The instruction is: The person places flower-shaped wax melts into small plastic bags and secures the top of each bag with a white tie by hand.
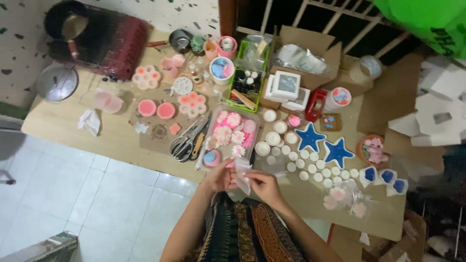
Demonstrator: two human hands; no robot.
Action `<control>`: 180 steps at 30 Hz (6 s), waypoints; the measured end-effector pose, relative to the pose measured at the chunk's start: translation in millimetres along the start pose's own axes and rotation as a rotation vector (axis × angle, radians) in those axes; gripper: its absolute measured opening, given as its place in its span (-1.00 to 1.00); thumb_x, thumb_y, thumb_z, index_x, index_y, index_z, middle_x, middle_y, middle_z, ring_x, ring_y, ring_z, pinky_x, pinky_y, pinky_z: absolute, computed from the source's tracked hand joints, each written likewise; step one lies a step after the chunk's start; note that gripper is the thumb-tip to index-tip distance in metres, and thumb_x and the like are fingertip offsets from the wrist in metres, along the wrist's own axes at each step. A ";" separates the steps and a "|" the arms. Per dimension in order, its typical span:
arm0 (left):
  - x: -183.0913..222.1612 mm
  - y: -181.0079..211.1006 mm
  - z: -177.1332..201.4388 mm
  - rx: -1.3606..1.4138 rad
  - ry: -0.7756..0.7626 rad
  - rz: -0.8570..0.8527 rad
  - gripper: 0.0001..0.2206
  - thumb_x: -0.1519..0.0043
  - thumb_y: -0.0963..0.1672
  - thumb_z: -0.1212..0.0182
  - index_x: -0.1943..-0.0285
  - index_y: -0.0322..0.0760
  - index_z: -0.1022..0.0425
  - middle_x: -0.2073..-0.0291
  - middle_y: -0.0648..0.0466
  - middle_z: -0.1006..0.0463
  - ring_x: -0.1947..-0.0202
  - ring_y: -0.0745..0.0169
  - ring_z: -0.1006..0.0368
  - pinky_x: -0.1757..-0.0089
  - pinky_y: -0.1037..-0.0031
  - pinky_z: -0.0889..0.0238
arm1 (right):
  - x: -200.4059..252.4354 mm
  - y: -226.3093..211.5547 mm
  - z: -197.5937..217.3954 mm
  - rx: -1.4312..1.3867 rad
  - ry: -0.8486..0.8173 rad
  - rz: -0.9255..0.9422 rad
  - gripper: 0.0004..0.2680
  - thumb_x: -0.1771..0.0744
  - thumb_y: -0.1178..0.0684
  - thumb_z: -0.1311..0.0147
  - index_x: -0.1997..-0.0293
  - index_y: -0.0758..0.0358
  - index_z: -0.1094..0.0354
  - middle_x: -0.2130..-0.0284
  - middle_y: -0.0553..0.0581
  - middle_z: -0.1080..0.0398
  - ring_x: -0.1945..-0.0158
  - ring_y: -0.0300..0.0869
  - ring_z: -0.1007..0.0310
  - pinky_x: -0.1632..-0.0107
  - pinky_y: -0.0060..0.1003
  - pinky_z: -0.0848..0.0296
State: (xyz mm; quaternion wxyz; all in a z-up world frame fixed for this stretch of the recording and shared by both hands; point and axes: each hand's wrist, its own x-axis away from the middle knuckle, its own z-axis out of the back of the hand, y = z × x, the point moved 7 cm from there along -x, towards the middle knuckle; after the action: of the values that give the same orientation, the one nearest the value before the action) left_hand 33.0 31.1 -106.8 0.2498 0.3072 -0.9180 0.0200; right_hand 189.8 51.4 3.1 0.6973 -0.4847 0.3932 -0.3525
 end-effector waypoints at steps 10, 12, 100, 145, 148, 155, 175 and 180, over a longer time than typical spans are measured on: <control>84.9 59.4 51.7 -0.242 0.346 -0.417 -0.67 -0.20 -0.13 -0.22 -0.16 -0.20 -0.48 0.09 0.20 -0.62 0.07 0.39 -0.55 0.12 0.46 -0.50 | -106.2 74.4 -70.2 -0.394 -0.412 -0.328 -0.73 -0.29 0.21 0.01 -0.01 0.24 -0.59 0.12 0.09 -0.60 0.32 -0.34 -0.50 0.27 -0.43 -0.49; 77.8 71.8 110.9 -0.166 0.452 -0.706 -0.73 -0.30 -0.14 -0.28 -0.10 -0.43 -0.54 0.16 0.07 -0.61 0.17 0.26 -0.52 0.14 0.42 -0.47 | -127.5 82.2 -83.1 -0.358 -0.521 -0.583 -0.78 -0.25 0.14 -0.02 0.13 0.23 -0.59 0.25 0.09 -0.61 0.40 -0.25 -0.62 0.36 -0.39 -0.51; -66.6 24.4 -288.1 -0.460 -0.201 -0.655 -0.44 -0.31 0.13 0.11 -0.25 -0.35 -0.36 -0.06 -0.05 -0.58 0.01 0.28 -0.59 0.02 0.48 -0.49 | -51.8 -89.1 209.4 -0.139 0.930 -0.264 -0.89 -0.37 0.22 -0.10 0.05 0.41 -0.49 0.34 0.12 -0.58 0.32 -0.29 -0.48 0.25 -0.43 -0.37; -47.1 60.5 -265.2 -0.316 0.212 -0.817 -0.59 -0.44 0.01 0.20 -0.18 -0.35 -0.44 0.09 -0.12 -0.65 0.19 0.12 -0.58 0.21 0.44 -0.44 | -13.3 -78.0 208.7 -0.861 1.077 0.193 -0.94 -0.43 0.16 -0.03 0.07 0.26 -0.24 0.14 0.18 -0.41 0.18 -0.11 -0.49 -0.08 0.07 -0.55; -18.5 74.3 -287.8 -0.506 0.183 -1.024 -0.64 -0.42 -0.04 0.12 -0.15 -0.37 -0.49 -0.01 0.08 -0.57 0.06 0.41 -0.50 0.10 0.46 -0.52 | -17.8 -93.2 218.9 -0.745 1.054 0.139 -0.95 -0.43 0.17 -0.03 0.05 0.27 -0.25 0.18 0.13 -0.43 0.22 -0.17 -0.44 -0.02 -0.06 -0.53; 29.4 74.0 -368.5 -1.308 0.361 -1.238 -0.84 -0.24 -0.22 -0.27 0.04 -0.32 -0.69 0.38 -0.01 -0.54 0.41 0.30 -0.42 0.34 0.47 -0.31 | -53.7 -154.0 218.0 -0.100 0.718 -0.055 -0.89 -0.34 0.26 -0.14 0.06 0.34 -0.36 0.32 0.05 -0.49 0.34 -0.31 -0.45 0.23 -0.41 -0.45; 41.9 74.8 -400.4 -1.566 0.200 -0.996 -0.49 0.04 -0.10 -0.56 -0.12 -0.26 -0.57 0.29 -0.05 -0.64 0.31 0.20 -0.57 0.31 0.42 -0.43 | -49.7 -141.1 173.7 -0.148 0.226 -0.289 -0.87 -0.33 0.33 -0.08 0.08 0.43 -0.51 0.30 0.07 -0.52 0.29 -0.29 -0.50 0.22 -0.38 -0.49; -13.5 44.3 -323.0 -1.395 -0.423 -0.623 -0.47 -0.03 -0.17 -0.49 -0.21 -0.39 -0.47 0.01 0.06 -0.56 0.01 0.37 -0.44 -0.03 0.52 -0.29 | -57.2 -161.8 191.2 -0.282 0.240 -0.126 -0.92 -0.35 0.32 -0.11 0.15 0.45 -0.53 0.26 0.14 -0.55 0.28 -0.27 -0.50 0.20 -0.36 -0.50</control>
State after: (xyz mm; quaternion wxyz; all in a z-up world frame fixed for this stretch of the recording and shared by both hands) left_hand 161.0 135.9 174.4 0.1989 0.3199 -0.6183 -0.6898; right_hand 316.9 132.1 211.4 0.5470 -0.5558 0.4879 -0.3922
